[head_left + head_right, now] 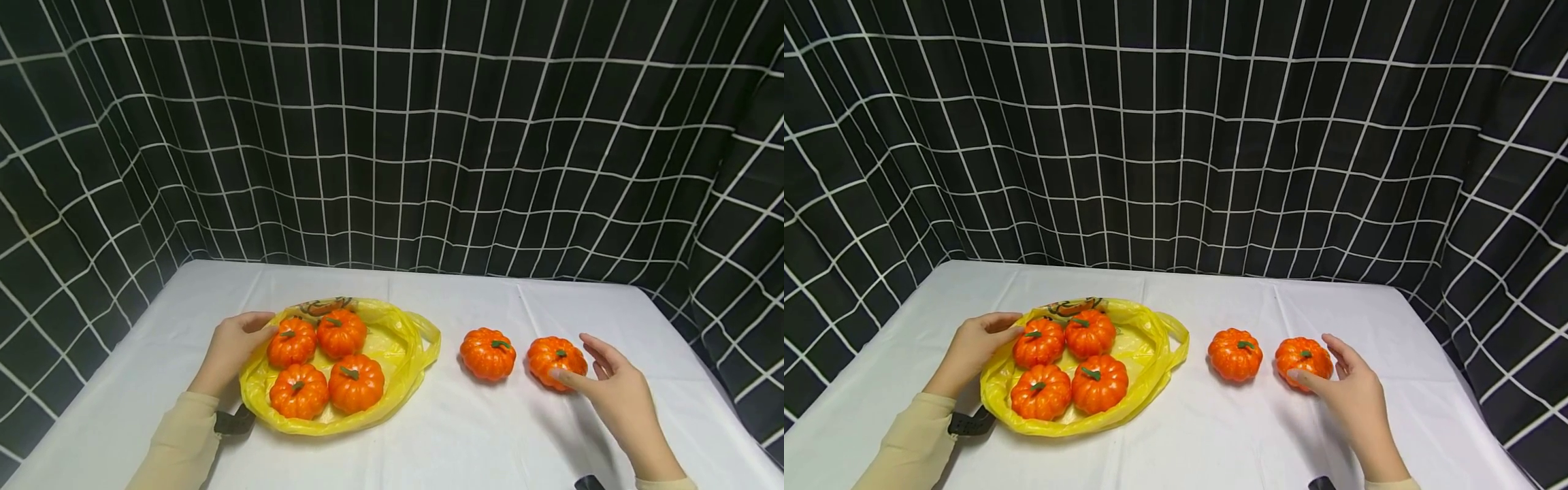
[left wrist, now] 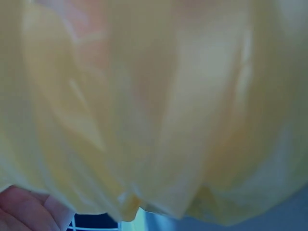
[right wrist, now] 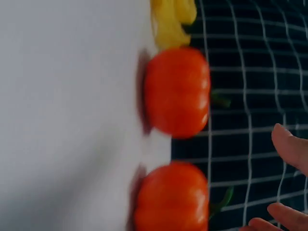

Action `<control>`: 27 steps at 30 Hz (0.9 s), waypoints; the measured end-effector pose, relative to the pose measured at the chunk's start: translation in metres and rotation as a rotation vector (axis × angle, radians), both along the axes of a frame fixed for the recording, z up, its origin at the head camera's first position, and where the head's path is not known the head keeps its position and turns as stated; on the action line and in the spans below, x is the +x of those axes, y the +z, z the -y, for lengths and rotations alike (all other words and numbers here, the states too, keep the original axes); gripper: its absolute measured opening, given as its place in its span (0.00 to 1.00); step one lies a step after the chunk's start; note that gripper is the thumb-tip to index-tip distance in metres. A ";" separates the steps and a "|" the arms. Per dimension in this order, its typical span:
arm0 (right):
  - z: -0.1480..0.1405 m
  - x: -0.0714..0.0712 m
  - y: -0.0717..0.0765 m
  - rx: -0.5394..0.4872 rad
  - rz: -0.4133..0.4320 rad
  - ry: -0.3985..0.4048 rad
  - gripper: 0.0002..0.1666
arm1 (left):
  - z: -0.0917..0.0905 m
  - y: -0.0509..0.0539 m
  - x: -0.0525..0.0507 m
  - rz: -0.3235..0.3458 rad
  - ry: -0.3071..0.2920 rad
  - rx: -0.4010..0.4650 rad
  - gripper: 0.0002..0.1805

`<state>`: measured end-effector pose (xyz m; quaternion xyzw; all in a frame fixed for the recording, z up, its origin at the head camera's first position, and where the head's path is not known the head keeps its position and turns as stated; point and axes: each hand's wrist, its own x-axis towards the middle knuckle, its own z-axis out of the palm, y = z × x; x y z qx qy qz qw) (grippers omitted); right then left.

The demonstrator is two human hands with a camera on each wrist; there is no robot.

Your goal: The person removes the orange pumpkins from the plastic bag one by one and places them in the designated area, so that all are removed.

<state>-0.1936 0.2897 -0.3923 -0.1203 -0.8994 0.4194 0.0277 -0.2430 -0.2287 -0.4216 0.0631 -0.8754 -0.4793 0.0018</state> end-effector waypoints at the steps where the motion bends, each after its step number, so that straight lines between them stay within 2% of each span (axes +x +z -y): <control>1: 0.004 0.002 0.002 -0.002 0.000 0.003 0.53 | 0.000 0.000 0.000 0.002 0.001 -0.002 0.25; 10: 0.036 0.014 0.017 -0.036 0.005 0.070 0.58 | 0.000 -0.001 -0.001 -0.017 0.000 0.000 0.24; 13: 0.044 0.015 0.017 -0.035 -0.007 0.108 0.56 | 0.000 -0.001 -0.001 -0.030 -0.006 0.000 0.24; 21: 0.072 0.017 0.014 -0.189 -0.054 0.204 0.51 | 0.000 0.001 0.000 -0.046 -0.019 0.007 0.24; 27: 0.091 0.013 0.011 -0.183 -0.098 0.255 0.50 | 0.001 0.002 0.000 -0.034 -0.016 0.006 0.24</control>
